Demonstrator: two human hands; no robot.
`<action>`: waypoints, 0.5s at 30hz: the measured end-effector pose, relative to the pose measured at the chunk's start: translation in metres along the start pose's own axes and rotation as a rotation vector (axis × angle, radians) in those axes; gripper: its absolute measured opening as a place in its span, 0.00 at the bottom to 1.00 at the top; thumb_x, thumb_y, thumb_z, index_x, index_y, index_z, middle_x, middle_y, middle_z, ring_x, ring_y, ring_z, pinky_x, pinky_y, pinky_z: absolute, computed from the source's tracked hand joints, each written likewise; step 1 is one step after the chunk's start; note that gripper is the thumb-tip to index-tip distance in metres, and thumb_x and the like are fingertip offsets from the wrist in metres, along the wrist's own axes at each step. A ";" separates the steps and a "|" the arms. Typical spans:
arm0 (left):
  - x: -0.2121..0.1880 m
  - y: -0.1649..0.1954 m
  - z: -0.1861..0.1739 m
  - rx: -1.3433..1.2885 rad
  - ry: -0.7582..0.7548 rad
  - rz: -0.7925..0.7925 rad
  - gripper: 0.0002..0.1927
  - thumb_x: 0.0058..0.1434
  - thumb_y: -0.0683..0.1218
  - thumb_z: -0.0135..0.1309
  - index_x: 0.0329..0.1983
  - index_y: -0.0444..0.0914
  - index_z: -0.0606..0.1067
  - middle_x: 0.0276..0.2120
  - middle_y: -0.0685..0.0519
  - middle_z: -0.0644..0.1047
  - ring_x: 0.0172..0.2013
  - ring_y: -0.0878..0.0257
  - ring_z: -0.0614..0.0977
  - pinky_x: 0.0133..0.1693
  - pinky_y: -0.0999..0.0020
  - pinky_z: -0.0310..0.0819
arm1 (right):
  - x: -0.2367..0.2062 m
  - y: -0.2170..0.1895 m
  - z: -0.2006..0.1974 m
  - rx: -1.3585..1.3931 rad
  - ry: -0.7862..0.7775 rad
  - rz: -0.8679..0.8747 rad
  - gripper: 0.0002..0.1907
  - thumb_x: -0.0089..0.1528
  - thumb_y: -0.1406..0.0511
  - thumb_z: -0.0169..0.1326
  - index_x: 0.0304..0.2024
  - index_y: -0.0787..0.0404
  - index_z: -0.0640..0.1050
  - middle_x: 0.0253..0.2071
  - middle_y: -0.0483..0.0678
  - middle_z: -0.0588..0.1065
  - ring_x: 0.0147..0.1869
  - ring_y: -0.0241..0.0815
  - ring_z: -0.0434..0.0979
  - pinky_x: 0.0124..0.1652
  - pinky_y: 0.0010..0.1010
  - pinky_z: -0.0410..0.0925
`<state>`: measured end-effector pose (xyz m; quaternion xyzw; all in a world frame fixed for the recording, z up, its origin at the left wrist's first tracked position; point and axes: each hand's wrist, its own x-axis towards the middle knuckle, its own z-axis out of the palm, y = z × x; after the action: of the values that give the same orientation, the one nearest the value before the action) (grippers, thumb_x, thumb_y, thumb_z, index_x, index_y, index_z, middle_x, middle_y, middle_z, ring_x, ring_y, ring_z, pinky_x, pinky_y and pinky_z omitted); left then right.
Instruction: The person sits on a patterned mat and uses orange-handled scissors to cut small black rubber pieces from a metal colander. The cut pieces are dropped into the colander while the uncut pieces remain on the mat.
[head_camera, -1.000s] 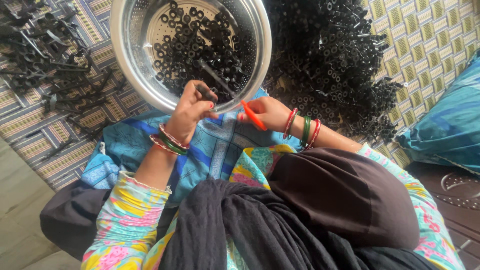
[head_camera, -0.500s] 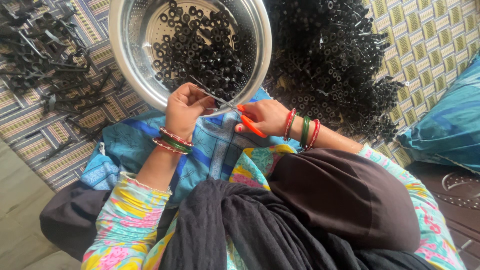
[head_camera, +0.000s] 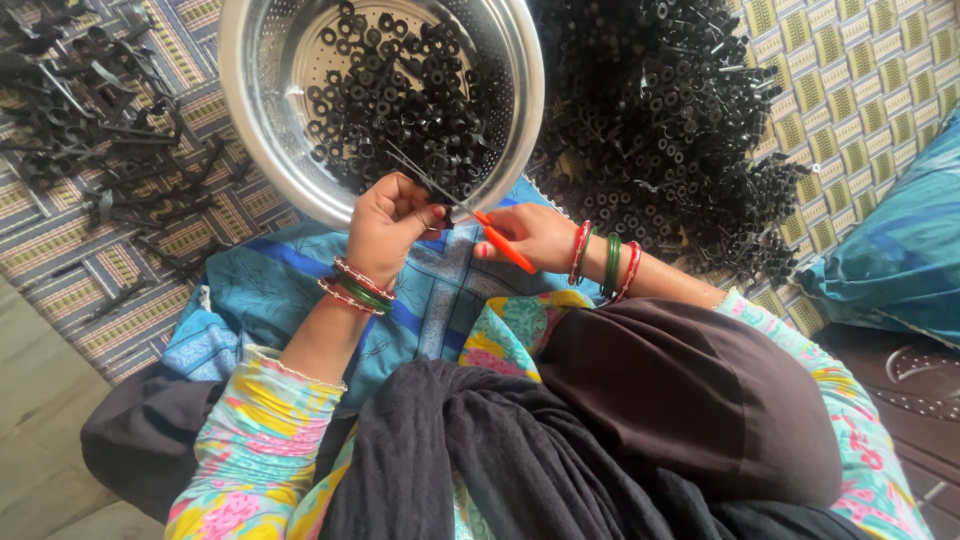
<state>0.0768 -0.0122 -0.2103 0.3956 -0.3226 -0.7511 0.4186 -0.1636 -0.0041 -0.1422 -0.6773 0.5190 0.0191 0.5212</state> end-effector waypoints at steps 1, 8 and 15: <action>0.000 -0.001 0.001 0.010 -0.005 0.004 0.08 0.63 0.34 0.59 0.40 0.38 0.72 0.34 0.55 0.81 0.34 0.67 0.84 0.36 0.72 0.82 | 0.000 -0.001 0.001 -0.033 0.012 0.013 0.31 0.59 0.41 0.54 0.40 0.62 0.79 0.22 0.51 0.74 0.27 0.47 0.75 0.30 0.42 0.66; -0.001 0.002 0.001 -0.006 0.005 0.005 0.08 0.63 0.35 0.60 0.39 0.37 0.72 0.33 0.54 0.82 0.33 0.67 0.84 0.35 0.73 0.82 | 0.000 -0.001 -0.001 -0.024 -0.002 0.066 0.31 0.60 0.41 0.55 0.36 0.63 0.80 0.20 0.47 0.73 0.25 0.40 0.73 0.28 0.38 0.65; -0.003 0.004 0.006 0.059 -0.095 -0.031 0.07 0.64 0.35 0.60 0.40 0.35 0.74 0.34 0.52 0.81 0.34 0.67 0.84 0.36 0.72 0.80 | -0.002 -0.002 -0.003 0.034 -0.008 0.083 0.29 0.62 0.42 0.55 0.32 0.62 0.81 0.18 0.43 0.71 0.22 0.32 0.70 0.25 0.31 0.63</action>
<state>0.0745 -0.0103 -0.2029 0.3766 -0.3580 -0.7656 0.3793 -0.1645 -0.0052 -0.1384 -0.6459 0.5450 0.0345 0.5335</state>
